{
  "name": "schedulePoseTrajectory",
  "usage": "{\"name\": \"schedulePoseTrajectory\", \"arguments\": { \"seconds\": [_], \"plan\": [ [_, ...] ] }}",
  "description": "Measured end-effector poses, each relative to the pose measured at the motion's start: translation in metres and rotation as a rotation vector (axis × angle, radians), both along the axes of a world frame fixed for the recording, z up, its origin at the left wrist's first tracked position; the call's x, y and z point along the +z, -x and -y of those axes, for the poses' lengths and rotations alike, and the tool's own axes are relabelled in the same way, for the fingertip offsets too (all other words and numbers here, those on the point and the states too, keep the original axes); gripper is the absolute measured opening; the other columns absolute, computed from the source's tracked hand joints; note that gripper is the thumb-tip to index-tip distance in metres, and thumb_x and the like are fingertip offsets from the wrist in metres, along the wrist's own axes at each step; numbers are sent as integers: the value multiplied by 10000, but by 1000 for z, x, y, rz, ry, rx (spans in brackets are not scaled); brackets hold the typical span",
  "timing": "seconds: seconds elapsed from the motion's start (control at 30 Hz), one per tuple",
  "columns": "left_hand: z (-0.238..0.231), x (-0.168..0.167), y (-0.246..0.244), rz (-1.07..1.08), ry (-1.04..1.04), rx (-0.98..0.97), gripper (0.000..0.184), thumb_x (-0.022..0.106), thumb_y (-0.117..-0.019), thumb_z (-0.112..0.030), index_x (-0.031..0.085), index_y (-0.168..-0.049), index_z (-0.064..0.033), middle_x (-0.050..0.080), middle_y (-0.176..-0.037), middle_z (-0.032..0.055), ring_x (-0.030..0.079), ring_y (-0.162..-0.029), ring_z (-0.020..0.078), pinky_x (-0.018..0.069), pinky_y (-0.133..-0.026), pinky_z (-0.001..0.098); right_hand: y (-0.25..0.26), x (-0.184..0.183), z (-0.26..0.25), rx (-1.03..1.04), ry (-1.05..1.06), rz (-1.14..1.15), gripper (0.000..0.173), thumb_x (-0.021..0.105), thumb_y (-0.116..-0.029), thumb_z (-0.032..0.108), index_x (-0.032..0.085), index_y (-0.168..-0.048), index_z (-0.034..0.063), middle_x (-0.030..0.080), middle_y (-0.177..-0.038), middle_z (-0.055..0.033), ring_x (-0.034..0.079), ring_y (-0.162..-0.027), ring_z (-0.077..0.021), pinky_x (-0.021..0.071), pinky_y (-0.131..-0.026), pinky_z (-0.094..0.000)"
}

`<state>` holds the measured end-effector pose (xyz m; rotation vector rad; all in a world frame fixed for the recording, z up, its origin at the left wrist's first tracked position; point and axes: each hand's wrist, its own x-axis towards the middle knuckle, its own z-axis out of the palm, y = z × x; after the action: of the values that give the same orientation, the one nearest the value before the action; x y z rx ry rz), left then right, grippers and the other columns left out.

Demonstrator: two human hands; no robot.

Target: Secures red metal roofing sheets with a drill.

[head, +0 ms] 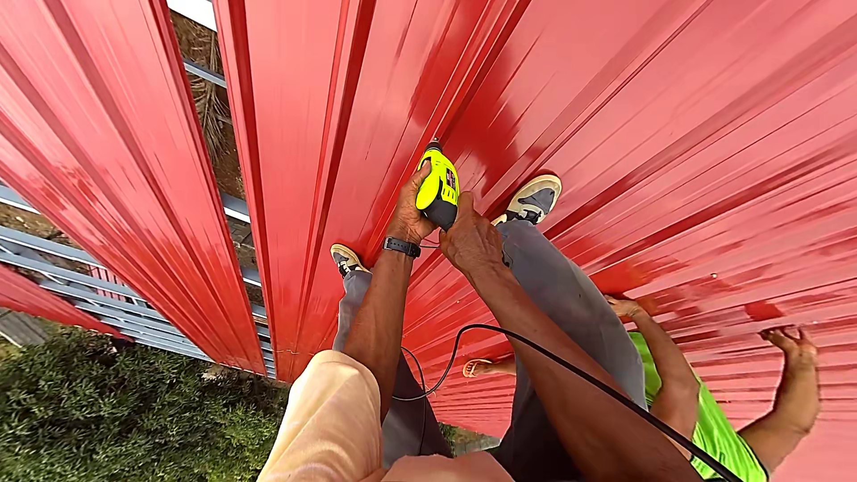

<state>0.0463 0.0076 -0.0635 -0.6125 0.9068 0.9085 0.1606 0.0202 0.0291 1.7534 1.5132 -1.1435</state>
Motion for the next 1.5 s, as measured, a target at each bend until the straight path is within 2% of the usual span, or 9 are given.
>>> {"name": "schedulePoseTrajectory", "arguments": {
  "seconds": [0.07, 0.23, 0.3, 0.47, 0.63, 0.9, 1.0, 1.23, 1.5],
  "plan": [
    [4, -2, 1, 4, 2, 9, 474, 525, -1016, -479, 593, -1292, -100, 677, -1137, 142, 687, -1008, 244, 592, -858, 441, 1, 0, 3, 14, -11, -4, 576, 719, -872, 214, 438, -1357, 79, 686, -916, -176, 709, -806, -393, 551, -637, -569],
    [1, -4, 5, 15, -8, -23, 478, 512, -1010, -503, 603, -1264, -109, 679, -1113, 130, 686, -984, 237, 592, -827, 434, 4, 0, 2, 20, -45, -11, 533, 694, -889, 211, 443, -1339, 73, 683, -909, -173, 709, -792, -396, 554, -624, -560],
    [5, 1, 5, 14, -30, -12, 472, 506, -1014, -495, 604, -1263, -106, 680, -1107, 132, 689, -975, 234, 595, -817, 425, 5, 6, 5, 23, -49, -11, 527, 702, -889, 214, 443, -1328, 79, 680, -915, -166, 704, -785, -391, 551, -627, -561],
    [25, 26, 6, -37, -45, 45, 466, 505, -1029, -474, 590, -1298, -103, 675, -1149, 136, 685, -1026, 235, 591, -870, 435, 0, 21, 21, 65, -89, -82, 518, 750, -844, 196, 492, -1269, 52, 672, -949, -170, 700, -817, -380, 558, -633, -536],
    [27, 22, 16, -25, -42, 46, 474, 491, -1027, -485, 585, -1291, -103, 670, -1146, 138, 683, -1016, 237, 590, -857, 437, 7, 17, 22, 83, -87, -103, 602, 783, -833, 216, 486, -1332, 55, 664, -1022, -180, 689, -882, -386, 557, -664, -530],
    [20, 17, 11, -15, -45, 50, 473, 502, -1023, -468, 575, -1308, -98, 663, -1167, 146, 678, -1037, 245, 586, -876, 441, 3, 16, 15, 79, -74, -87, 604, 773, -848, 208, 474, -1348, 52, 662, -1054, -184, 686, -906, -389, 561, -683, -535],
    [19, 16, 9, 4, -50, 46, 472, 499, -1027, -466, 570, -1315, -98, 658, -1175, 147, 674, -1045, 247, 583, -882, 446, 1, 15, 14, 80, -83, -84, 569, 777, -843, 209, 479, -1302, 53, 656, -1026, -178, 683, -869, -383, 554, -652, -530],
    [18, 12, 11, 30, -30, 19, 470, 489, -1024, -483, 585, -1290, -107, 669, -1148, 139, 683, -1013, 236, 593, -842, 429, 3, 14, 14, 79, -88, -84, 577, 772, -855, 199, 484, -1329, 42, 657, -1047, -183, 681, -894, -382, 557, -669, -522],
    [23, 2, 21, 91, -73, 81, 512, 486, -1024, -503, 571, -1323, -97, 662, -1184, 150, 679, -1046, 248, 588, -876, 443, 15, 11, 17, 135, -120, -78, 622, 758, -880, 242, 462, -1379, 18, 649, -1100, -194, 676, -922, -384, 565, -676, -501]
  ]
}}
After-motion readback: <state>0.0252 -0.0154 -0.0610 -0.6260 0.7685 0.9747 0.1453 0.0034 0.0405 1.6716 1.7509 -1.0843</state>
